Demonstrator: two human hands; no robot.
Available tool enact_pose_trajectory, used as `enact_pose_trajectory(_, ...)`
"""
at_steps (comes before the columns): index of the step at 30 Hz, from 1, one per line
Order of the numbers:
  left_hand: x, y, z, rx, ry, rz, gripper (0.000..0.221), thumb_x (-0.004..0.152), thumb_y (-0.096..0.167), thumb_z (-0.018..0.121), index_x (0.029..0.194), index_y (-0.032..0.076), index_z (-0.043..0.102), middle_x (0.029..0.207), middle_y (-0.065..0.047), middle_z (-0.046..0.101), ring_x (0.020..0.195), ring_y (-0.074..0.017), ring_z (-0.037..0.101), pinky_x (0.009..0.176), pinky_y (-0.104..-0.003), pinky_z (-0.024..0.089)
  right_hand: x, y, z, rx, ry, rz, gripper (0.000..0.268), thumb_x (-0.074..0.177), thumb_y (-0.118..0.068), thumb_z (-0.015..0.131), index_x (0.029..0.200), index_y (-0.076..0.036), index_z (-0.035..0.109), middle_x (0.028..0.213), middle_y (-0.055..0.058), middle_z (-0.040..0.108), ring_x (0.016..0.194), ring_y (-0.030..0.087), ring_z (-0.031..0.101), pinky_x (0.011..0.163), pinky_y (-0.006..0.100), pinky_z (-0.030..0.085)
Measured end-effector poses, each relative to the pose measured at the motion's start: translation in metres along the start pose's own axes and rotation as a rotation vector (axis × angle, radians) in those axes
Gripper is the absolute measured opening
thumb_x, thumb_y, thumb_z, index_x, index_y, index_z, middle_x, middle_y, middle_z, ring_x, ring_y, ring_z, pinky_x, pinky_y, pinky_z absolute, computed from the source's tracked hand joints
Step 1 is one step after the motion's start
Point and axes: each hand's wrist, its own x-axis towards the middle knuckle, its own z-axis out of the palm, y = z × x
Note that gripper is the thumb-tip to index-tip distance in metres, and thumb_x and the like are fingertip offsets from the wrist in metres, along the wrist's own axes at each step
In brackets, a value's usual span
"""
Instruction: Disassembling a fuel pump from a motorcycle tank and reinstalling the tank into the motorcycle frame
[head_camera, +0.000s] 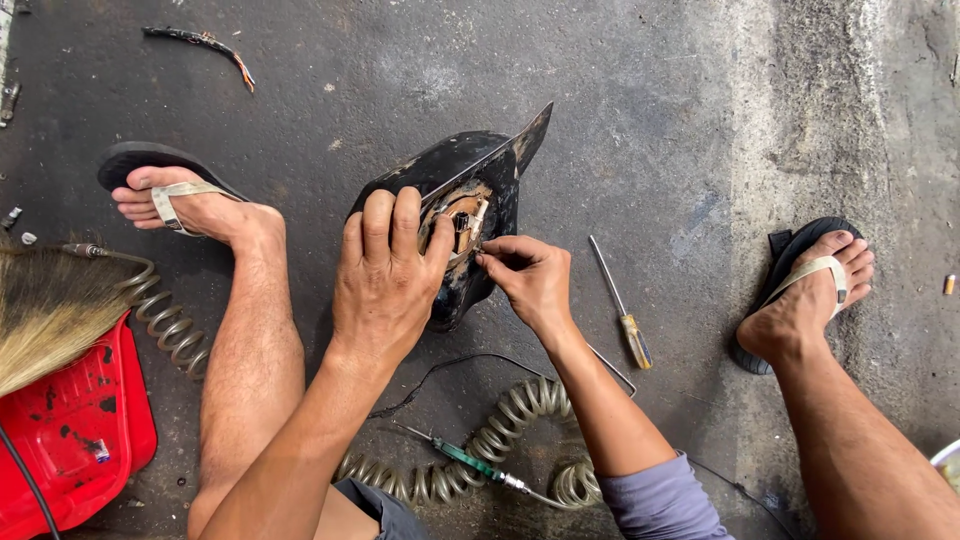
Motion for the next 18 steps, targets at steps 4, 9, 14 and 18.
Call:
enact_pose_trajectory(4,0.0,0.001,0.002,0.007,0.013,-0.004,0.011,0.095,0.008,0.067,0.106,0.011,0.065,0.114,-0.019,0.058,0.114,-0.037,0.055,0.092,-0.044,0.048,0.001,-0.016,-0.001,-0.066,0.026,-0.102,0.014,0.077,-0.008,0.087,0.089,-0.016,0.083,0.084,0.008,0.079,0.08,0.024,0.077,0.069,0.031,0.058)
enact_pose_trajectory(9,0.0,0.001,0.004,0.008,0.009,-0.016,0.009,0.096,0.009,0.067,0.105,0.012,0.065,0.116,-0.019,0.058,0.114,-0.0365,0.054,0.091,-0.043,0.047,-0.001,-0.025,0.003,-0.151,0.018,-0.237,0.015,0.082,0.0,0.08,0.092,-0.01,0.081,0.087,0.013,0.078,0.082,0.031,0.077,0.072,0.036,0.06)
enact_pose_trajectory(14,0.001,-0.001,0.004,0.012,0.01,-0.021,0.009,0.096,0.01,0.067,0.105,0.011,0.065,0.115,-0.02,0.058,0.114,-0.0366,0.054,0.091,-0.043,0.047,-0.002,-0.024,0.005,-0.145,0.012,-0.274,0.015,0.085,0.001,0.077,0.096,-0.009,0.081,0.089,0.014,0.078,0.085,0.033,0.077,0.073,0.038,0.06)
enact_pose_trajectory(18,0.001,-0.001,0.003,0.007,0.007,-0.022,0.008,0.097,0.01,0.067,0.104,0.011,0.065,0.115,-0.02,0.057,0.114,-0.0366,0.054,0.091,-0.043,0.047,-0.002,-0.03,0.005,-0.15,0.042,-0.267,0.014,0.088,0.001,0.075,0.098,-0.008,0.081,0.089,0.014,0.078,0.085,0.032,0.077,0.072,0.036,0.06)
